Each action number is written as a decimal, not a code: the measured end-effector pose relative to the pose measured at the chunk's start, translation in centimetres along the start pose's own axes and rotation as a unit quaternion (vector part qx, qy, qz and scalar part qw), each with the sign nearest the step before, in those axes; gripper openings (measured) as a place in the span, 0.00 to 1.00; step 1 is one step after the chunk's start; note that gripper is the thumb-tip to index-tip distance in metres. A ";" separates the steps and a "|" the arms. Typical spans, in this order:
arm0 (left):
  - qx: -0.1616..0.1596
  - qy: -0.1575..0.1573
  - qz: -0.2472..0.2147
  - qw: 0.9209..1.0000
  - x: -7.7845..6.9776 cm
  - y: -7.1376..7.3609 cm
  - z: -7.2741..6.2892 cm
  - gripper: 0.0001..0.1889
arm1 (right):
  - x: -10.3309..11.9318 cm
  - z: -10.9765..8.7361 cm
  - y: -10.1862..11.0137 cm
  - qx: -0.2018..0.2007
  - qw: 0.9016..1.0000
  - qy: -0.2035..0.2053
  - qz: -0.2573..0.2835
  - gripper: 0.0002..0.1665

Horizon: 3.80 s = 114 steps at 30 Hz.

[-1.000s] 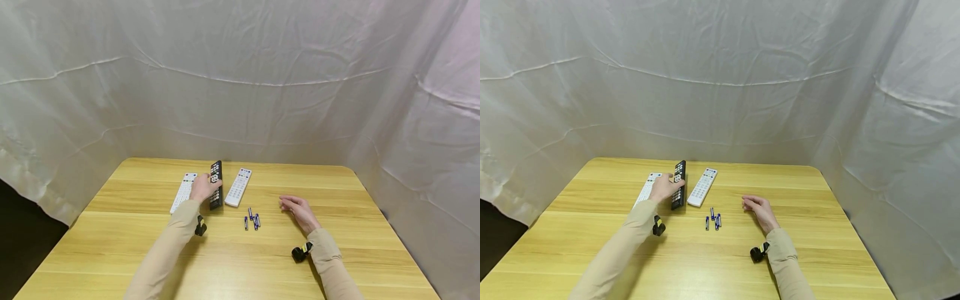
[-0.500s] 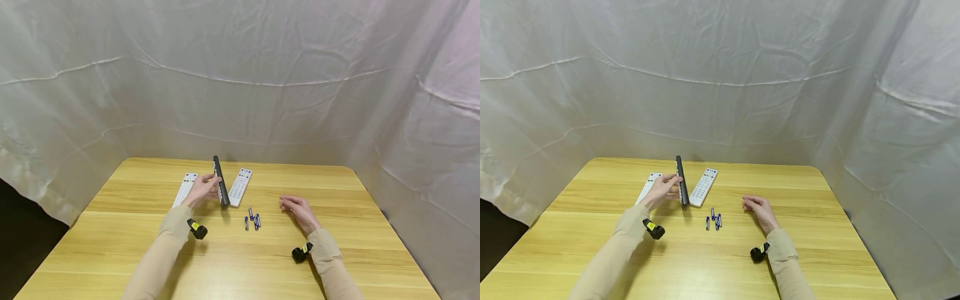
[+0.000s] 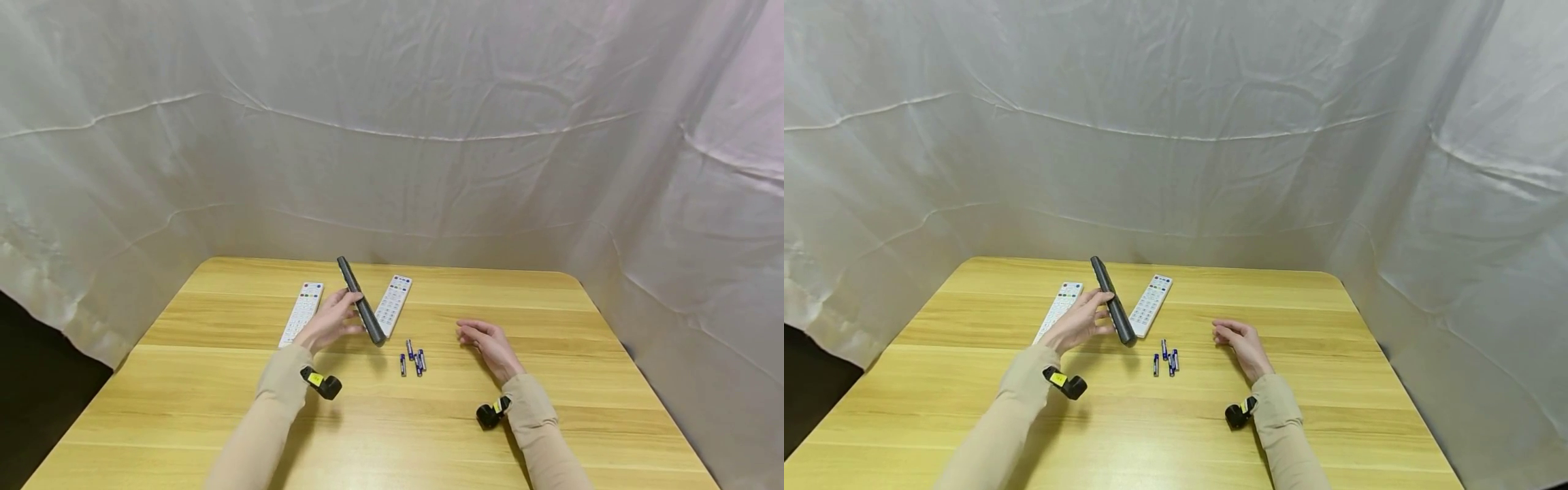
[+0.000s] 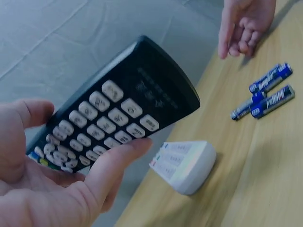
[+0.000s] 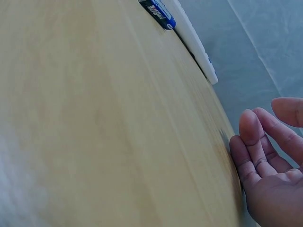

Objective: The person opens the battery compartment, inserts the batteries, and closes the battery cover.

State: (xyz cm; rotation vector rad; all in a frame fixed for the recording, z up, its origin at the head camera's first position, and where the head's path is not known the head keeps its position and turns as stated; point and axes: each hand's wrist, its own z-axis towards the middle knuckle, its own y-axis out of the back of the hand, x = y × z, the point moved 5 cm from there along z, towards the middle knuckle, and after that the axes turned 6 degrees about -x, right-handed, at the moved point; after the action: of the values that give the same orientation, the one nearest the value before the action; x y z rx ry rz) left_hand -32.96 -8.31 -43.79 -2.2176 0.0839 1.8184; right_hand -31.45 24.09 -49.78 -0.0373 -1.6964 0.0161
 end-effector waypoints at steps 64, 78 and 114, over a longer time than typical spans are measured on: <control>-0.061 -0.081 -0.035 0.994 -0.2 -1.9 -4.7 0.25 | 1.7 -1.7 -0.7 0.028 0.979 0.040 -0.198 0.23; -0.046 -0.078 -0.038 0.995 0.1 -1.9 -4.5 0.24 | 3.2 -3.2 -3.5 0.094 0.918 0.138 -0.360 0.24; -0.038 -0.084 -0.016 0.996 0.2 -2.1 -4.5 0.24 | 8.8 -7.7 -13.9 0.079 0.811 0.424 -0.395 0.23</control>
State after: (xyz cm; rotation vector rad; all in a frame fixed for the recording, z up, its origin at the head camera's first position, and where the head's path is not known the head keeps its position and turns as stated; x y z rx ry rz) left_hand -28.18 -7.36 -42.84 -2.0920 -0.0552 2.0143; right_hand -25.18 10.39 -39.60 0.6968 -0.7017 -0.4265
